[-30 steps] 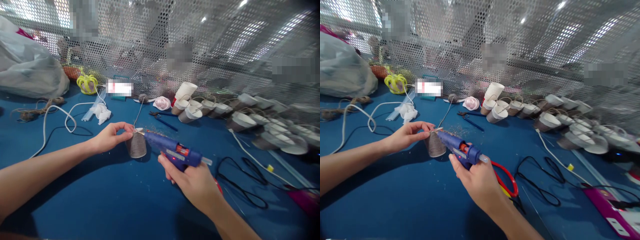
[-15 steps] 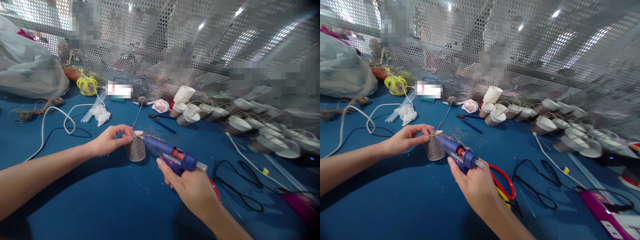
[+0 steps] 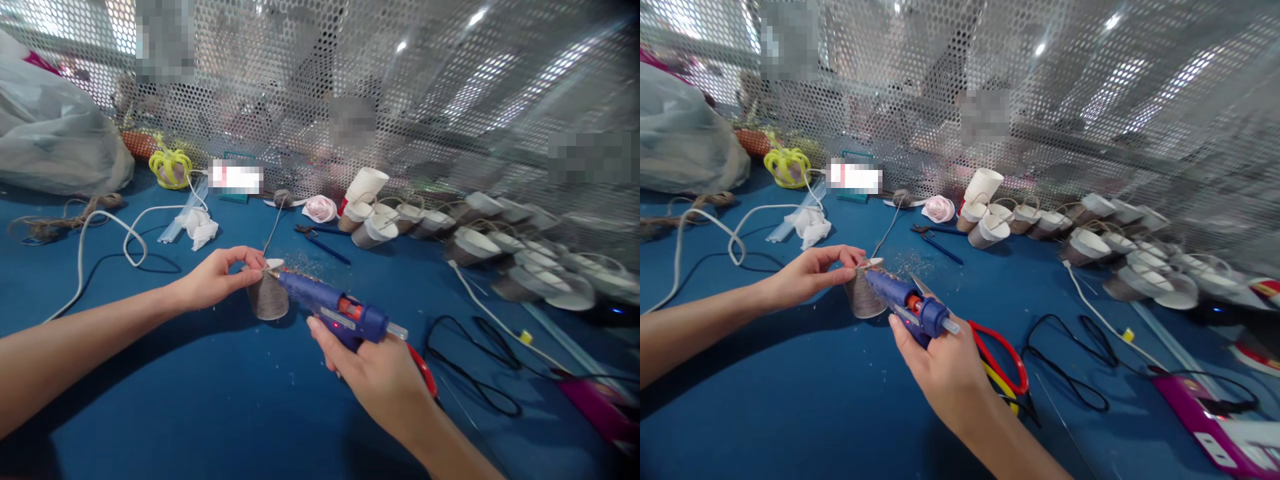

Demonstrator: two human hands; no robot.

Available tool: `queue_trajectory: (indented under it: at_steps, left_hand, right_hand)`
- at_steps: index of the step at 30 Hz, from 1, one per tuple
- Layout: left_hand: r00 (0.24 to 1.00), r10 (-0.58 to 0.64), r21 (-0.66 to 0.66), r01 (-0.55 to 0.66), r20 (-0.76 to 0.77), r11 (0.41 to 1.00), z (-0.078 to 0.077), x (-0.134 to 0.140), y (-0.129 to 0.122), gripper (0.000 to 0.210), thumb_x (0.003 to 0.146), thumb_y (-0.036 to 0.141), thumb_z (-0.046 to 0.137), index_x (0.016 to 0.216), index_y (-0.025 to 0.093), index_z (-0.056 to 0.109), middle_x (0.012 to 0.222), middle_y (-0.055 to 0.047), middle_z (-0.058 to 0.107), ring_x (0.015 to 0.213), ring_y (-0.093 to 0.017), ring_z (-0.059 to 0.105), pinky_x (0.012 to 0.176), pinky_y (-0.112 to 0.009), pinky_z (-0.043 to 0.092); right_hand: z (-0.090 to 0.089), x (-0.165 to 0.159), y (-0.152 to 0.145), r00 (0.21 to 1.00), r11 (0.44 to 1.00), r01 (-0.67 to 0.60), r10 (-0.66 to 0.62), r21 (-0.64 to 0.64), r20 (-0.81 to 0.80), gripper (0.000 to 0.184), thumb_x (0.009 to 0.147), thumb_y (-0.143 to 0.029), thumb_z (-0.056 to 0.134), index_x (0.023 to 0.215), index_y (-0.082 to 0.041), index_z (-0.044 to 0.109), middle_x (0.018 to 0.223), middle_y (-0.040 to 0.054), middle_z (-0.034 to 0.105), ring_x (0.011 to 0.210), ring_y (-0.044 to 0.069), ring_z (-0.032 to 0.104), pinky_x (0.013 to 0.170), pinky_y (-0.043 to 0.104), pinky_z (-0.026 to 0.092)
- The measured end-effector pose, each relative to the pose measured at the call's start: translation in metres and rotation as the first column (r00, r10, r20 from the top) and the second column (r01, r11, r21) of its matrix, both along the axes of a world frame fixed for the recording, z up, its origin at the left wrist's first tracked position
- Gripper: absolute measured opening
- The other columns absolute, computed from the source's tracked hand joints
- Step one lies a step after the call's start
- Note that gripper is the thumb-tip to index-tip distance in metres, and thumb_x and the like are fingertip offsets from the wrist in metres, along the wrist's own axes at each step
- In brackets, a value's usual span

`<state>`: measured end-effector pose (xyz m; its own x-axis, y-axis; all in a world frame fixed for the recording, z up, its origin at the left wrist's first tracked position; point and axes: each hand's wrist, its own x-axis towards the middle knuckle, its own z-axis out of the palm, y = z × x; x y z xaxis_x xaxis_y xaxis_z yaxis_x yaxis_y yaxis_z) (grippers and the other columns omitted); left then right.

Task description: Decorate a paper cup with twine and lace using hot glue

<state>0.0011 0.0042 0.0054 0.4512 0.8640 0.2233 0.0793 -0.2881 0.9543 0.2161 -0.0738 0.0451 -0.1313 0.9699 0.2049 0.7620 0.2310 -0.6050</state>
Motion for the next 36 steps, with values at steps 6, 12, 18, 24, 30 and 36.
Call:
queue_trajectory:
  at_steps: [6, 12, 18, 24, 30, 36]
  left_hand:
    - [1.0, -0.005, -0.003, 0.005, 0.01, 1.0, -0.001, -0.001, 0.0, 0.021, 0.078, 0.035, 0.059, 0.071, 0.016, 0.054, 0.095, -0.008, 0.06, 0.113, -0.024, 0.047, 0.098, -0.04, 0.032]
    - [1.0, -0.012, 0.01, 0.012, 0.012, 1.0, -0.001, -0.001, 0.0, 0.021, 0.079, 0.035, 0.059, 0.072, 0.016, 0.054, 0.094, -0.008, 0.062, 0.114, -0.024, 0.046, 0.1, -0.041, 0.031]
    - [1.0, -0.017, -0.003, 0.017, 0.012, 1.0, 0.0, -0.002, 0.001, 0.025, 0.079, 0.04, 0.059, 0.073, 0.016, 0.054, 0.094, -0.008, 0.061, 0.111, -0.024, 0.048, 0.098, -0.04, 0.033]
    - [0.999, -0.027, 0.009, 0.027, 0.025, 1.0, -0.001, -0.003, 0.002, 0.027, 0.079, 0.041, 0.059, 0.071, 0.016, 0.054, 0.092, -0.007, 0.062, 0.11, -0.023, 0.049, 0.099, -0.04, 0.031]
    - [0.999, -0.038, 0.012, 0.038, 0.029, 0.999, -0.003, -0.004, 0.003, 0.023, 0.08, 0.038, 0.058, 0.073, 0.016, 0.054, 0.094, -0.007, 0.061, 0.11, -0.022, 0.049, 0.101, -0.04, 0.028]
    - [0.998, -0.039, 0.004, 0.039, 0.051, 0.999, -0.004, -0.004, 0.004, 0.022, 0.079, 0.037, 0.059, 0.074, 0.017, 0.054, 0.094, -0.006, 0.061, 0.111, -0.023, 0.048, 0.099, -0.04, 0.029]
  right_hand:
    - [-0.001, 0.001, 0.001, 1.0, 1.0, -0.002, 0.002, 0.016, -0.014, 0.024, 0.078, -0.041, 0.053, 0.064, -0.024, 0.062, 0.036, -0.0028, 0.05, 0.039, 0.018, 0.056, 0.038, 0.028, 0.042]
    - [-0.009, 0.004, 0.007, 1.0, 1.0, -0.014, 0.015, 0.013, -0.019, 0.026, 0.075, -0.044, 0.054, 0.06, -0.024, 0.059, 0.036, -0.0025, 0.051, 0.039, 0.018, 0.056, 0.036, 0.027, 0.042]
    - [-0.006, 0.006, 0.007, 0.998, 0.997, 0.006, -0.011, -0.076, -0.068, 0.033, 0.077, -0.044, 0.052, 0.053, -0.022, 0.052, 0.036, -0.003, 0.052, 0.032, 0.013, 0.051, 0.036, 0.024, 0.044]
    - [-0.001, 0.007, 0.006, 0.993, 0.986, 0.063, -0.078, -0.157, -0.089, 0.036, 0.077, -0.045, 0.052, 0.051, -0.021, 0.05, 0.038, -0.0005, 0.054, 0.035, 0.014, 0.055, 0.036, 0.024, 0.047]
    - [-0.008, 0.007, 0.006, 0.992, 0.995, 0.018, -0.029, -0.094, -0.121, 0.03, 0.076, -0.043, 0.054, 0.057, -0.021, 0.055, 0.034, -0.0037, 0.051, 0.029, 0.013, 0.052, 0.03, 0.022, 0.042]
    - [-0.009, 0.009, 0.009, 0.992, 0.992, 0.033, -0.047, -0.121, -0.119, 0.034, 0.076, -0.046, 0.052, 0.056, -0.02, 0.055, 0.035, -0.002, 0.052, 0.029, 0.013, 0.052, 0.031, 0.021, 0.042]
